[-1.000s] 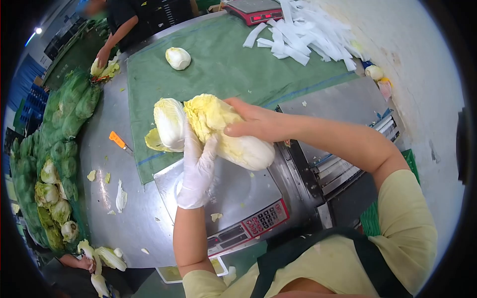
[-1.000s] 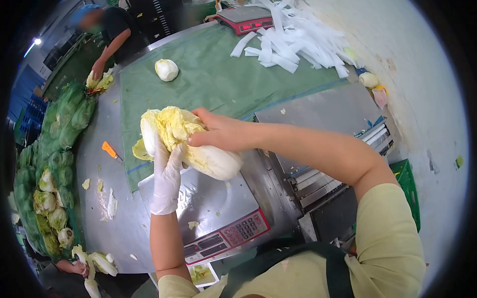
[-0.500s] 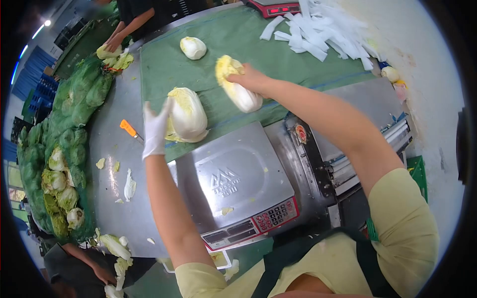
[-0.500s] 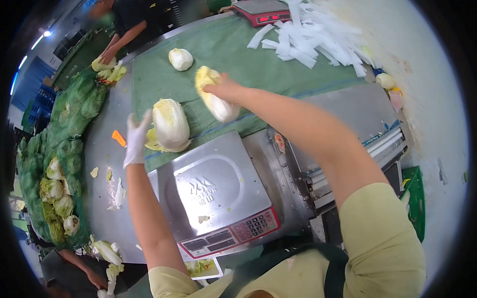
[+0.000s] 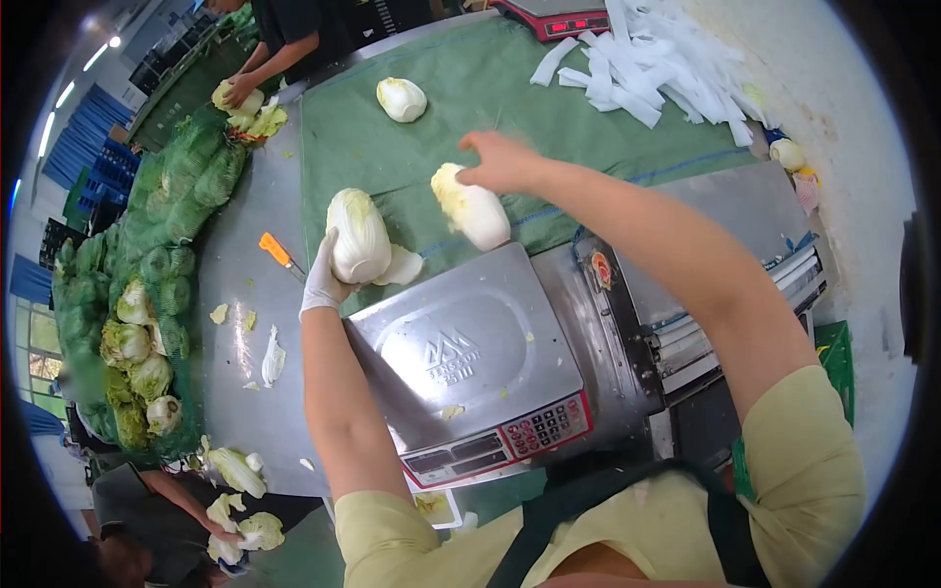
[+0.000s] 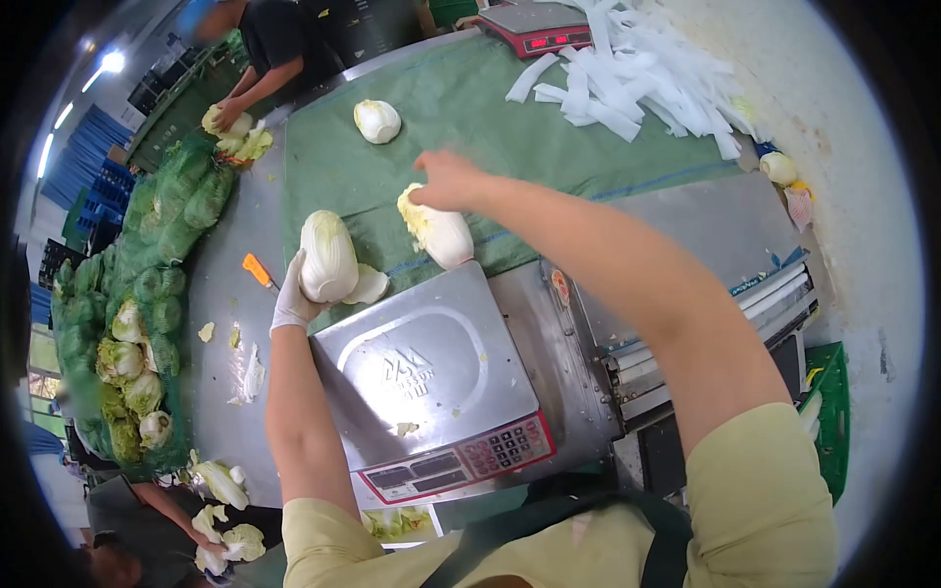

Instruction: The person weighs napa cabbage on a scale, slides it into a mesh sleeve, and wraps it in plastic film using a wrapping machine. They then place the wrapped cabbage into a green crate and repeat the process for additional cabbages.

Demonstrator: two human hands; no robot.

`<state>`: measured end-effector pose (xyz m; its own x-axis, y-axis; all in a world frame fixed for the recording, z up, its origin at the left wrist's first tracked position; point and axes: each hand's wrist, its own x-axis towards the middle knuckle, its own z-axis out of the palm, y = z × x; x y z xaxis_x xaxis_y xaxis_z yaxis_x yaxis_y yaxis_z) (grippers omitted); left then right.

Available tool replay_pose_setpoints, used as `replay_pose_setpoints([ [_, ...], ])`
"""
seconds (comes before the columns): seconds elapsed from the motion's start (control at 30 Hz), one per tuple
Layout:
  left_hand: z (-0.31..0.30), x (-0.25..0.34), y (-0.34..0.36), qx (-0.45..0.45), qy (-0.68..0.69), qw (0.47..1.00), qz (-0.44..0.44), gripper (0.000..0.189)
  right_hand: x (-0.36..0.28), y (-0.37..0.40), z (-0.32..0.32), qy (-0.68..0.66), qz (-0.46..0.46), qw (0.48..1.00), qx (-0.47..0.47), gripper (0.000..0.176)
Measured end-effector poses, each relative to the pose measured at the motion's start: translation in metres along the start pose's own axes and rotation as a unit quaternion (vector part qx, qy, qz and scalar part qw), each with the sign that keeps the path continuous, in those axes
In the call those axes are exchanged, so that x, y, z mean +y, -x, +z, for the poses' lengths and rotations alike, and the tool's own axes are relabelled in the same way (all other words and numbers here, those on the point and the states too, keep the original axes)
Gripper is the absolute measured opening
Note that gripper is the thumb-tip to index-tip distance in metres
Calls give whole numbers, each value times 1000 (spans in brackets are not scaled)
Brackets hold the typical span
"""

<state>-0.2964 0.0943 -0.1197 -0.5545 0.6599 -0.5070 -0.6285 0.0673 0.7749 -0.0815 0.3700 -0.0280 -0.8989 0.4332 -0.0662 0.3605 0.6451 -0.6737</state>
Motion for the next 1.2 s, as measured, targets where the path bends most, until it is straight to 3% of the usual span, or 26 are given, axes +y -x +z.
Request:
replay_pose_setpoints([
  [0.1, 15, 2, 17, -12, 66, 996, 65, 70, -34, 9, 18, -196, 68, 972, -111, 75],
  [0.2, 36, 21, 39, -44, 129, 974, 179, 73, -72, 31, 26, -275, 72, 950, -131, 84],
  [0.3, 69, 30, 111, -60, 117, 967, 217, 68, -112, 72, -5, -309, 94, 932, -168, 85],
  [0.33, 79, 26, 135, -17, 80, 971, 227, 63, -109, 78, 2, -318, 35, 931, -174, 83],
  [0.37, 80, 13, 160, 22, 55, 973, 223, 63, -104, 81, 10, -327, -26, 929, -173, 80],
  [0.43, 88, -22, 218, 40, 6, 980, 193, 62, -97, 107, 39, -347, -275, 881, -168, 76],
  [0.53, 73, -78, 272, 33, -11, 986, 165, 63, -102, 165, 46, -219, -194, 926, -239, 78],
  [0.57, 35, -99, 264, 7, 92, 990, 104, 70, -106, 180, 37, -176, -174, 929, -274, 81],
  [0.6, 30, -109, 258, 13, 87, 993, 82, 70, -102, 189, 39, -193, -181, 918, -296, 77],
  [0.67, 63, -115, 253, 54, -43, 991, 118, 71, -96, 194, 48, -67, -289, 921, -251, 64],
  [0.77, 104, -106, 255, 102, -255, 944, 185, 71, -83, 204, 20, -77, -416, 902, -81, 43],
  [0.87, 133, -92, 265, 144, -467, 834, 256, 72, -53, 208, -62, -3, -415, 910, 8, 30],
  [0.9, 141, -88, 270, 157, -524, 791, 273, 72, -22, 213, -92, -47, -425, 898, 104, 24],
  [1.0, 162, -88, 284, 175, -641, 684, 300, 73, 97, 216, -216, 73, -312, 923, 214, 32],
  [1.03, 169, -92, 287, 175, -670, 655, 301, 73, 143, 227, -267, 77, -224, 952, 195, 33],
  [1.07, 176, -98, 288, 178, -695, 628, 300, 74, 179, 241, -310, 157, -80, 965, 196, 37],
  [1.1, 179, -107, 287, 174, -713, 608, 301, 74, 236, 244, -345, 157, -15, 964, 215, 36],
  [1.13, 167, -119, 274, 167, -722, 589, 322, 75, 302, 243, -368, 296, -30, 916, 269, 30],
  [1.2, 150, -128, 253, 155, -746, 535, 366, 76, 410, 244, -402, 329, 115, 925, 154, 18],
])
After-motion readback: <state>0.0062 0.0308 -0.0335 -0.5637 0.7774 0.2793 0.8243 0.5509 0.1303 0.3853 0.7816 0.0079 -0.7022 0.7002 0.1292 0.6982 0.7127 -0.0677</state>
